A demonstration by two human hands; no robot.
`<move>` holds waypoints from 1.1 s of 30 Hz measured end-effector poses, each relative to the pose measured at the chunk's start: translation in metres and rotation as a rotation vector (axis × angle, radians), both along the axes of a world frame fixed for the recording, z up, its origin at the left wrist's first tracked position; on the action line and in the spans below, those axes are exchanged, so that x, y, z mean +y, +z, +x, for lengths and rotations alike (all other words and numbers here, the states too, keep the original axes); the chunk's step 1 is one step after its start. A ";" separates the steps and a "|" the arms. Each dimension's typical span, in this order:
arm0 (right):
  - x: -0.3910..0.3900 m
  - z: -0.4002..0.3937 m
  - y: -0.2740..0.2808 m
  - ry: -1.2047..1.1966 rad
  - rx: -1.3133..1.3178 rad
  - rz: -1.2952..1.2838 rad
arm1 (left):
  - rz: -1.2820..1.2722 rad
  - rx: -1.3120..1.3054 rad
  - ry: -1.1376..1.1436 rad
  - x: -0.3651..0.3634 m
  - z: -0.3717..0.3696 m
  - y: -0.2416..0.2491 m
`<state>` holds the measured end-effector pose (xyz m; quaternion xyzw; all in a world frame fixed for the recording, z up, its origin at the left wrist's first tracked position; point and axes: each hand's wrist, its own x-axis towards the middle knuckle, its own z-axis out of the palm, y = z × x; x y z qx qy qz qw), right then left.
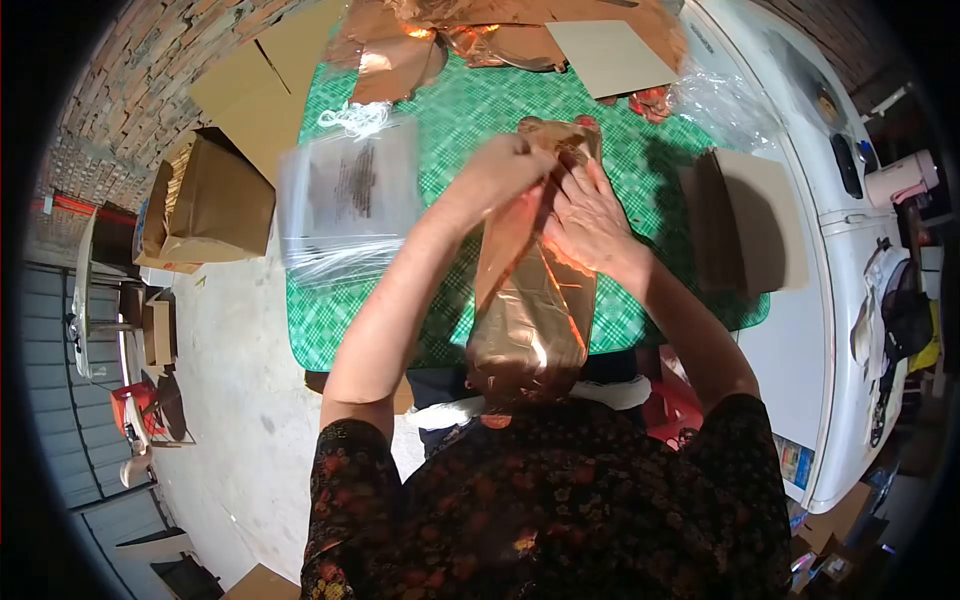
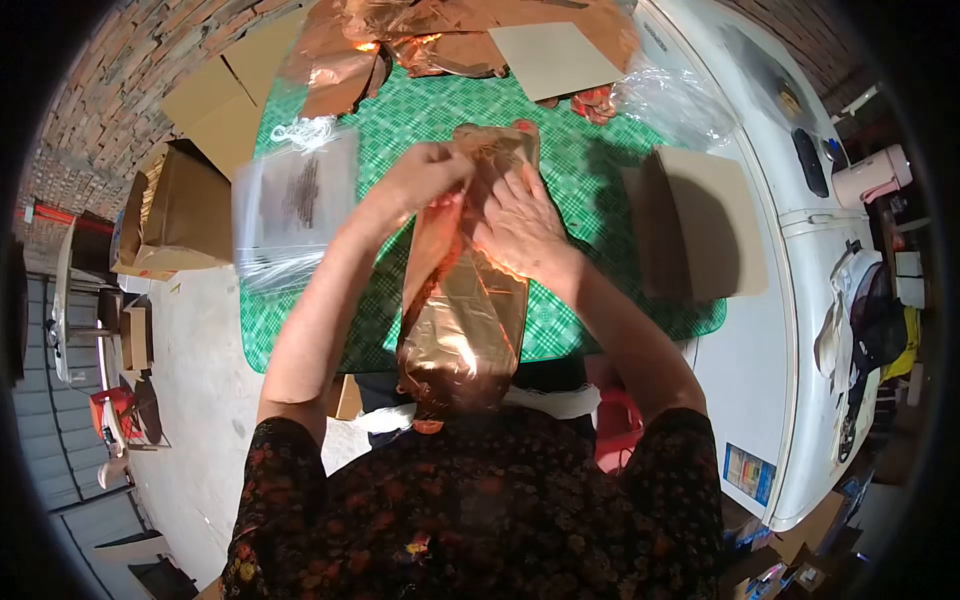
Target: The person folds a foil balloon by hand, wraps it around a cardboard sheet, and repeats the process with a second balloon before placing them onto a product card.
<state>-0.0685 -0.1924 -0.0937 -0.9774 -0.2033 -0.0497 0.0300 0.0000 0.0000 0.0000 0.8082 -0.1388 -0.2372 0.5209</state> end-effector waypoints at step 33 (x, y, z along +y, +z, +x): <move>-0.006 -0.005 0.018 0.143 -0.050 0.220 | 0.526 -1.015 -0.036 0.007 -0.088 -0.092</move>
